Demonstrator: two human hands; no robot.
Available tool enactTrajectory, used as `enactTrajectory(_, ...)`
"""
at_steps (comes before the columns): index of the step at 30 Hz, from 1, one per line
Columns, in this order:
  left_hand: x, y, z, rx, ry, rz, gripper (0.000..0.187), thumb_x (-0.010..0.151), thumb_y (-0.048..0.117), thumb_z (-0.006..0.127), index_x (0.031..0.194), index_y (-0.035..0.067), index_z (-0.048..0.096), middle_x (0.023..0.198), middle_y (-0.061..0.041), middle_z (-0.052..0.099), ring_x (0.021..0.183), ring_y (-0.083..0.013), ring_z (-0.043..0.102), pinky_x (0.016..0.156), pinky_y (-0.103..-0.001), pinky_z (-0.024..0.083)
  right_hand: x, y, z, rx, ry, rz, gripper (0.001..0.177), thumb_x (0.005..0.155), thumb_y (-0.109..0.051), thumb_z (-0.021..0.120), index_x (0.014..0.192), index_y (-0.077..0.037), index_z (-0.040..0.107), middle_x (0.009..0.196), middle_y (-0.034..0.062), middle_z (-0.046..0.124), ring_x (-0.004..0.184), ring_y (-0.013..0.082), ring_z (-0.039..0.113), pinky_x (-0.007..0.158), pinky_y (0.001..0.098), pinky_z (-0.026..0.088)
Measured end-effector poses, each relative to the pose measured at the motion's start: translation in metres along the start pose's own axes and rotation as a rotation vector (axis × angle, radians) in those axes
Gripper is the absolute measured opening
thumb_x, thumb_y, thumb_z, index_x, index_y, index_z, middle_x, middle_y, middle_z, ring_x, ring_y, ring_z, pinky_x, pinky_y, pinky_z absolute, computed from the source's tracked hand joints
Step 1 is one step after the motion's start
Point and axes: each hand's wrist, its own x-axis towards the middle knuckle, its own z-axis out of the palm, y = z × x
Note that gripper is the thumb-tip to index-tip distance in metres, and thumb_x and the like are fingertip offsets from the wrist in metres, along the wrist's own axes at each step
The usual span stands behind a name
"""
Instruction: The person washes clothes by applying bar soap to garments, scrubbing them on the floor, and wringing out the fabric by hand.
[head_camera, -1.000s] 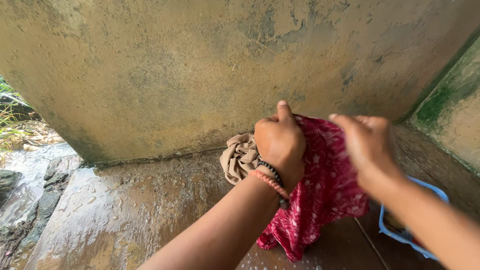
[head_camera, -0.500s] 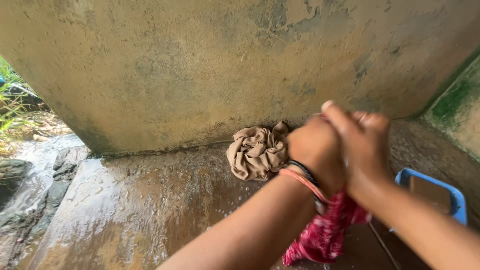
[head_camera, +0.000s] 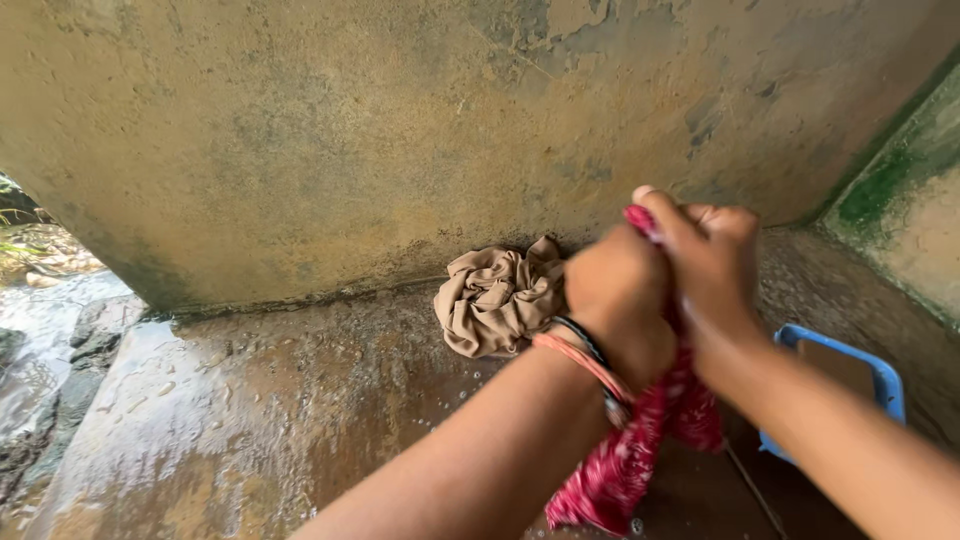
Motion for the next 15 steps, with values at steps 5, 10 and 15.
enactTrajectory(5, -0.001, 0.008, -0.009, -0.251, 0.058, 0.025, 0.042, 0.091, 0.036, 0.058, 0.107, -0.001, 0.068, 0.11, -0.019, 0.074, 0.095, -0.0307, 0.07, 0.081, -0.047, 0.056, -0.014, -0.001, 0.011, -0.129, -0.058, -0.174, 0.058, 0.102, -0.027, 0.073, 0.055, 0.0, 0.053, 0.055, 0.0, 0.05, 0.049, 0.0098, 0.039, 0.047, 0.0328, 0.028)
enactTrajectory(10, -0.013, 0.005, 0.009, -0.26, 0.054, -0.019, 0.042, 0.095, 0.035, 0.054, 0.105, -0.004, 0.067, 0.106, -0.018, 0.073, 0.09, -0.0291, 0.069, 0.081, -0.05, 0.056, 0.002, -0.012, 0.001, 0.191, -0.091, -0.032, 0.04, 0.097, -0.022, 0.072, 0.062, -0.009, 0.058, 0.061, -0.0089, 0.056, 0.054, 0.0027, 0.046, 0.046, 0.0286, 0.036)
enactTrajectory(15, -0.014, 0.013, -0.006, -0.174, 0.096, 0.112, 0.054, 0.096, 0.041, 0.051, 0.102, -0.009, 0.072, 0.097, -0.023, 0.075, 0.083, -0.0281, 0.073, 0.073, -0.044, 0.056, -0.017, -0.028, 0.009, 0.002, -0.106, -0.147, 0.043, 0.095, -0.024, 0.072, 0.057, -0.006, 0.062, 0.057, -0.0063, 0.055, 0.05, 0.0042, 0.044, 0.046, 0.0284, 0.034)
